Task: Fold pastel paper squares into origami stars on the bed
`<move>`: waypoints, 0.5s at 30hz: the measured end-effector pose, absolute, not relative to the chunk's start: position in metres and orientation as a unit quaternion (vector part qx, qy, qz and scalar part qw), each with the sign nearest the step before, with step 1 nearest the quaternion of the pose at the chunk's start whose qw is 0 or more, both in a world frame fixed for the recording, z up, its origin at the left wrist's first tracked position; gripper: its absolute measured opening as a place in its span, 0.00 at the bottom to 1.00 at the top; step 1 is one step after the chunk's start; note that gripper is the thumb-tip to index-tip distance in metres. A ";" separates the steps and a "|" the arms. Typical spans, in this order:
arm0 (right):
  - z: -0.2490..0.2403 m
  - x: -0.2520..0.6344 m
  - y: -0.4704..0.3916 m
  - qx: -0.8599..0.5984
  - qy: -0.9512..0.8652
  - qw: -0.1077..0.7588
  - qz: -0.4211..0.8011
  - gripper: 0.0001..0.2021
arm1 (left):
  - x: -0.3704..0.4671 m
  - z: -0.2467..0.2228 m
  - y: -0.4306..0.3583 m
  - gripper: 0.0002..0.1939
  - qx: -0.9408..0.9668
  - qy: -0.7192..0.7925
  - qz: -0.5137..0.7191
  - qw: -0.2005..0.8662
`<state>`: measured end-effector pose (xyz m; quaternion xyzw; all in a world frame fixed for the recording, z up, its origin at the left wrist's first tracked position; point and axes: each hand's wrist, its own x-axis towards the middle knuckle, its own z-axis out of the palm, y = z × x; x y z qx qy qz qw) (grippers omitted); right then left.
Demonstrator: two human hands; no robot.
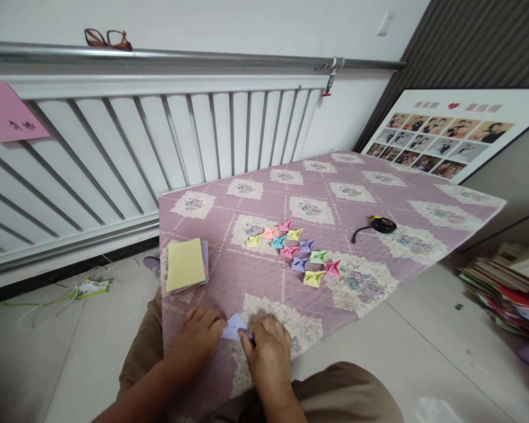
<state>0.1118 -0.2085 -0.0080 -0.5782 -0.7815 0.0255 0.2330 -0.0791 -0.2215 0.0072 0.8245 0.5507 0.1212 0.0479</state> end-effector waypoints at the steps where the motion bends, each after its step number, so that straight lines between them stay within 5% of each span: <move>1: -0.007 0.112 -0.209 -0.584 -0.778 0.230 0.021 0.11 | -0.080 0.008 -0.220 0.07 0.855 0.505 0.112 0.040; 10: -0.015 0.120 -0.207 -0.594 -0.768 0.239 -0.003 0.11 | -0.085 0.012 -0.212 0.13 0.924 0.376 0.068 0.003; 15: -0.016 0.132 -0.203 -0.553 -0.771 0.315 0.020 0.09 | -0.084 0.013 -0.213 0.13 0.925 0.375 0.067 -0.002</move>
